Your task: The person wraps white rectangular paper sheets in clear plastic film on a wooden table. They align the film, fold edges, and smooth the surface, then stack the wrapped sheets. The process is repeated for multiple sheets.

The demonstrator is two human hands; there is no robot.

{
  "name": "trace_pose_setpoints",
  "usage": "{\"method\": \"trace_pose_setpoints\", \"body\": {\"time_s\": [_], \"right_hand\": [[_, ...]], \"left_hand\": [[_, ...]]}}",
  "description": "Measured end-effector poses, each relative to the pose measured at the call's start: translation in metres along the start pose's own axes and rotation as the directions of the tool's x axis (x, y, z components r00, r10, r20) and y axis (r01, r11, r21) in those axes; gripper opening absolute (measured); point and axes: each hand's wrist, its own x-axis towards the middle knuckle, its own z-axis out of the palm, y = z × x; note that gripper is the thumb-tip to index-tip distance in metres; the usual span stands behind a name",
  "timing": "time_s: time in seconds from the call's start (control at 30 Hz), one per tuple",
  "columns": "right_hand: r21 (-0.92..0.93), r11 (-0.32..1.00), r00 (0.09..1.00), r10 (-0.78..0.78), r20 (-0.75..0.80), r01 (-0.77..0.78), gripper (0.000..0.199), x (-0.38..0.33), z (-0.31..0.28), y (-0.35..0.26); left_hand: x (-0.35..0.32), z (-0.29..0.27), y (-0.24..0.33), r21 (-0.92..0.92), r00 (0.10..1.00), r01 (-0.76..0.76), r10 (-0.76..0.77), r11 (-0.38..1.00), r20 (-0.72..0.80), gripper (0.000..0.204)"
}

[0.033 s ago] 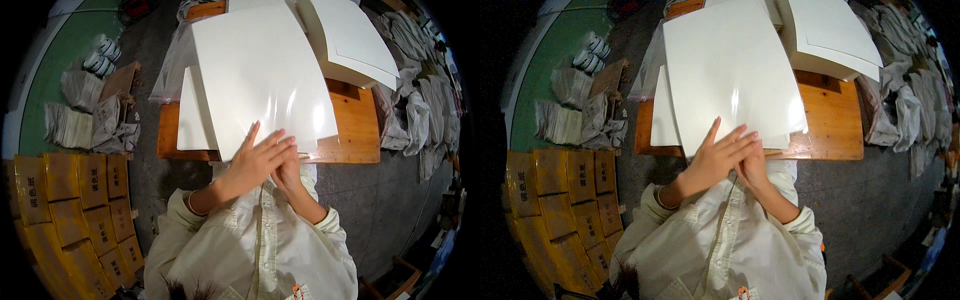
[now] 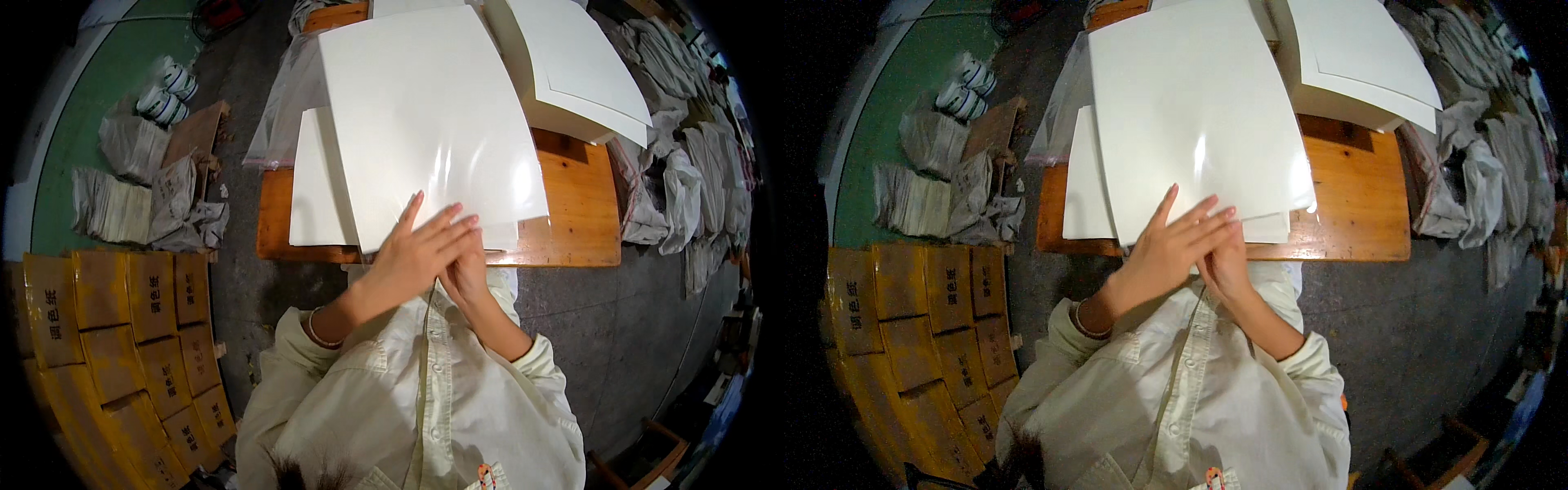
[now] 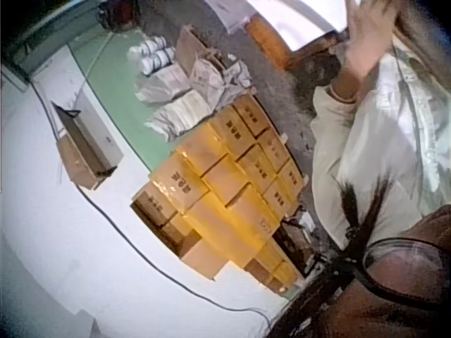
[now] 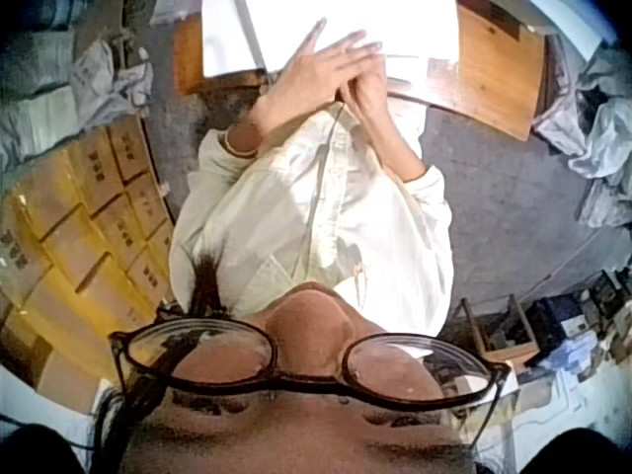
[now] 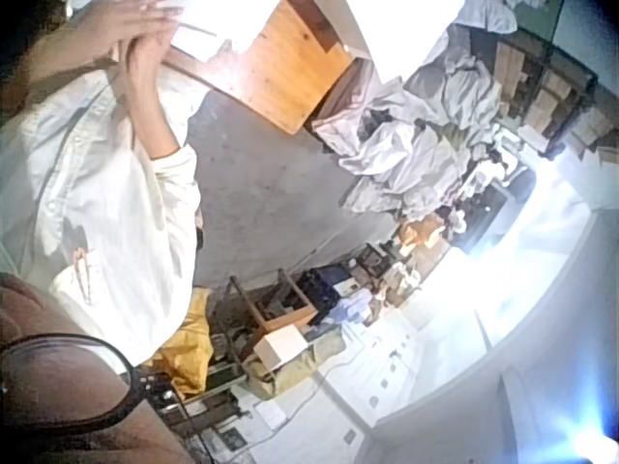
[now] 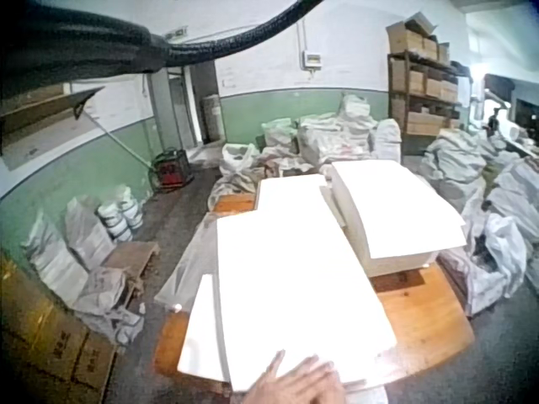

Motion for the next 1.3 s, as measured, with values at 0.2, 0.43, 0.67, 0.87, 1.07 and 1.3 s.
{"method": "trace_pose_setpoints", "body": {"time_s": [0.2,0.43,0.67,0.87,1.07,1.3], "right_hand": [[-0.095,0.978,0.983,0.185,-0.005,-0.185,0.014,0.02,0.004,-0.019],[-0.684,0.661,0.855,0.508,0.105,-0.308,0.031,-0.043,-0.011,-0.085],[-0.698,-0.106,0.706,0.069,0.705,0.708,0.025,-0.011,0.032,-0.018],[-0.609,-0.152,0.625,0.089,0.776,0.778,0.024,-0.011,0.037,0.04],[-0.638,-0.231,0.665,0.056,0.745,0.734,0.018,-0.016,0.035,0.049],[-0.631,-0.322,0.673,0.026,0.739,0.706,0.017,-0.021,0.036,0.051]], "left_hand": [[-0.012,0.006,-0.029,-0.224,0.991,0.108,-0.123,0.969,-0.053,0.037],[-0.129,-0.005,-0.029,-0.552,0.516,0.753,-0.842,0.358,0.156,0.022],[-0.145,0.007,-0.025,-0.756,0.479,0.654,-0.759,-0.026,0.441,0.033],[-0.154,-0.001,-0.024,-0.79,0.461,0.598,-0.75,-0.131,0.474,0.03],[-0.158,0.007,-0.02,-0.834,0.441,0.468,-0.741,-0.291,0.506,0.034],[-0.157,0.006,-0.024,-0.824,0.438,0.464,-0.725,-0.324,0.532,0.041]]}}
